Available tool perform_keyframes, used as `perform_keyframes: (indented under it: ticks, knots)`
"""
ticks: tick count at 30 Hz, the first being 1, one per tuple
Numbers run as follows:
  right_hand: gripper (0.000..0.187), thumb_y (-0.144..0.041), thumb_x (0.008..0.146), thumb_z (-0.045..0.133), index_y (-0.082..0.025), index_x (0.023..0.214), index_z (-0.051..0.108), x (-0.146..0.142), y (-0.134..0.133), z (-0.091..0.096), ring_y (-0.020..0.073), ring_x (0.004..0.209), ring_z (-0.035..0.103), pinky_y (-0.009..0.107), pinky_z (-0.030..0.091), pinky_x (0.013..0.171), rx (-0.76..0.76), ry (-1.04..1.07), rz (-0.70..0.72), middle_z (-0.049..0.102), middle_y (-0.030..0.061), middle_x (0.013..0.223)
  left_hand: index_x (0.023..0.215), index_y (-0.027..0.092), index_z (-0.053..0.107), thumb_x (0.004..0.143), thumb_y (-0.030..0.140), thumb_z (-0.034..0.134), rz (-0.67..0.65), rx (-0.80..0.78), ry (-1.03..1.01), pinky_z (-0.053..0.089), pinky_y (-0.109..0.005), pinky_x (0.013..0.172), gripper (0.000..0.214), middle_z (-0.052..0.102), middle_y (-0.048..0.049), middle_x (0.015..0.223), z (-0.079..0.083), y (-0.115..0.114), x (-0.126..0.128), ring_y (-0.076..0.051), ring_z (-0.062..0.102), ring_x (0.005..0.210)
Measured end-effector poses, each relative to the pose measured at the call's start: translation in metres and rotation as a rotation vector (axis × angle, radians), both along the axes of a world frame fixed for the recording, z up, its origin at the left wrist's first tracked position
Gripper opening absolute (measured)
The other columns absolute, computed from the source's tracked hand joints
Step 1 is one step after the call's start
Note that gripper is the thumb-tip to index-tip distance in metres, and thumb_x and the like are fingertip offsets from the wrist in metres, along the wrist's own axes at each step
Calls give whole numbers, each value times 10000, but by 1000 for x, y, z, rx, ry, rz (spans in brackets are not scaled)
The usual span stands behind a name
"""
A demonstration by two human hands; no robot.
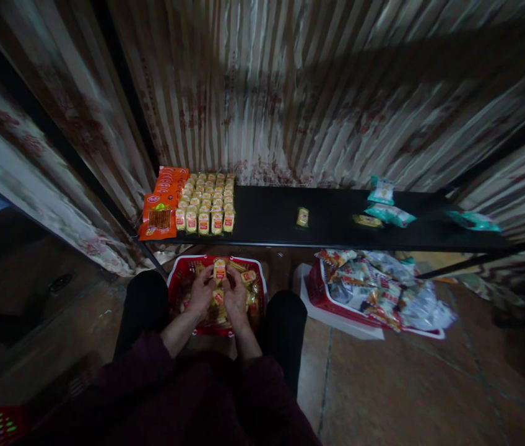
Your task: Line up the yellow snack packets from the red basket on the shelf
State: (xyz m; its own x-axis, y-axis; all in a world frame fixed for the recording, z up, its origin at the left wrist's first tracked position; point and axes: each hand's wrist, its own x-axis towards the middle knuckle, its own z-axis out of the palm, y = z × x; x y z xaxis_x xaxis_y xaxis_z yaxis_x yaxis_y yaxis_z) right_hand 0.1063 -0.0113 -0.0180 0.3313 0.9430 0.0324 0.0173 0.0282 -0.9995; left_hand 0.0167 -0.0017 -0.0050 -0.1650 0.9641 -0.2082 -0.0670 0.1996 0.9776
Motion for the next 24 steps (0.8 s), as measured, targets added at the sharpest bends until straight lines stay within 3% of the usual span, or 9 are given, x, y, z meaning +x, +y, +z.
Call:
perform_keyframes:
  ticks: [7, 17, 24]
  knots:
    - [420, -367, 762, 596, -190, 1141, 625, 1, -2, 9, 231, 1129, 601, 429, 438, 1032, -9, 87, 3, 643, 101, 1226, 1071, 167, 635, 718, 45, 498, 28, -17, -85, 473, -318, 944, 398, 676, -78, 1126, 8, 4, 3, -154, 632, 997]
    - [434, -371, 767, 629, -199, 1166, 630, 0, -5, 19, 240, 1145, 597, 449, 411, 1057, -24, 208, 32, 651, 88, 1218, 999, 169, 616, 728, 47, 499, 69, 11, -35, 478, -335, 931, 319, 687, -70, 1035, 17, 7, 6, -152, 639, 958]
    - [436, -369, 792, 607, -213, 1200, 610, 0, -6, 10, 231, 1154, 592, 435, 440, 1031, -22, 221, 34, 642, 81, 1236, 961, 169, 597, 732, 56, 497, 61, 6, -31, 467, -349, 930, 274, 680, -69, 1006, 19, 6, 5, -160, 638, 940]
